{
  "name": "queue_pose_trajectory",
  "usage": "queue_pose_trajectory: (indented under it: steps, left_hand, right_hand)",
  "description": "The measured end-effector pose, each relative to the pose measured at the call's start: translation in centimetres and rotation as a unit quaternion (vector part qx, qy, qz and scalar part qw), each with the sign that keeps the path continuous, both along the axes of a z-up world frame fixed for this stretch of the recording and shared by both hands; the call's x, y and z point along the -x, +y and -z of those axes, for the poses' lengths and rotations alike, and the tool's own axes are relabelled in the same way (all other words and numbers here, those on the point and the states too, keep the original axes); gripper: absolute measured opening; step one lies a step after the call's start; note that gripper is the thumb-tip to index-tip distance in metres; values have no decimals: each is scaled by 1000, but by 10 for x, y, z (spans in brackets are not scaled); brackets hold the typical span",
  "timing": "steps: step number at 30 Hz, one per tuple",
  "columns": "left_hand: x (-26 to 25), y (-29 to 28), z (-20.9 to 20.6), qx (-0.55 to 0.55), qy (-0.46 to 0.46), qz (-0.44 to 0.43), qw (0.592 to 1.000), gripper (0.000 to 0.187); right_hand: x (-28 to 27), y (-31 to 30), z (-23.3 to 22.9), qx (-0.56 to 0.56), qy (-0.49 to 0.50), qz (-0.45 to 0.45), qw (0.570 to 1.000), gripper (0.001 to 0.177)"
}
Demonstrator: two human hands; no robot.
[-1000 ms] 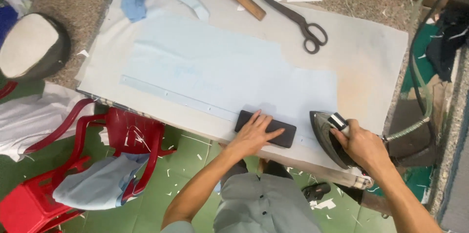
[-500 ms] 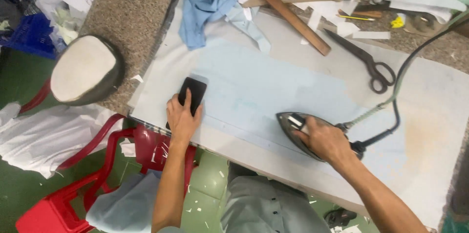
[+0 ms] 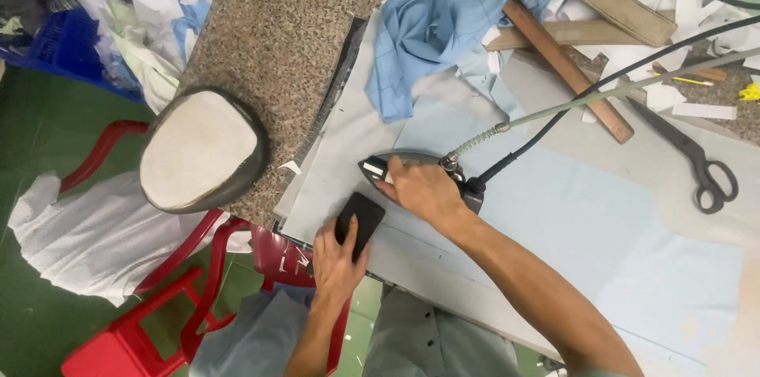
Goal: The person irons a light blue piece of fabric on a white table using a steam iron. They repeatedly smooth the fabric with their left hand and a black rectangular block while moving the iron back and forth. The person also folds the fabric and continues ironing the folded sections.
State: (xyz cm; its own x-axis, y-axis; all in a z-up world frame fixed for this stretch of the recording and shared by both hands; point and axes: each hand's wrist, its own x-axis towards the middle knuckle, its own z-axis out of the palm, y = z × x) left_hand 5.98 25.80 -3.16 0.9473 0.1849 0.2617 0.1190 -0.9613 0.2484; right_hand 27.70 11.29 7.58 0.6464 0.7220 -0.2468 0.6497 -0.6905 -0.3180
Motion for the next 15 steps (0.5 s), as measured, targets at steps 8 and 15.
queue_pose_trajectory:
  steps: [8, 15]
  left_hand:
    - [-61, -2, -4, 37, 57, 180, 981, 59]
    - [-151, -30, -12, 47, 113, 247, 961, 60]
  right_hand:
    - [-65, -26, 2, 35, -7, 123, 992, 47]
    - [-83, -101, 18, 51, -6, 349, 936, 46]
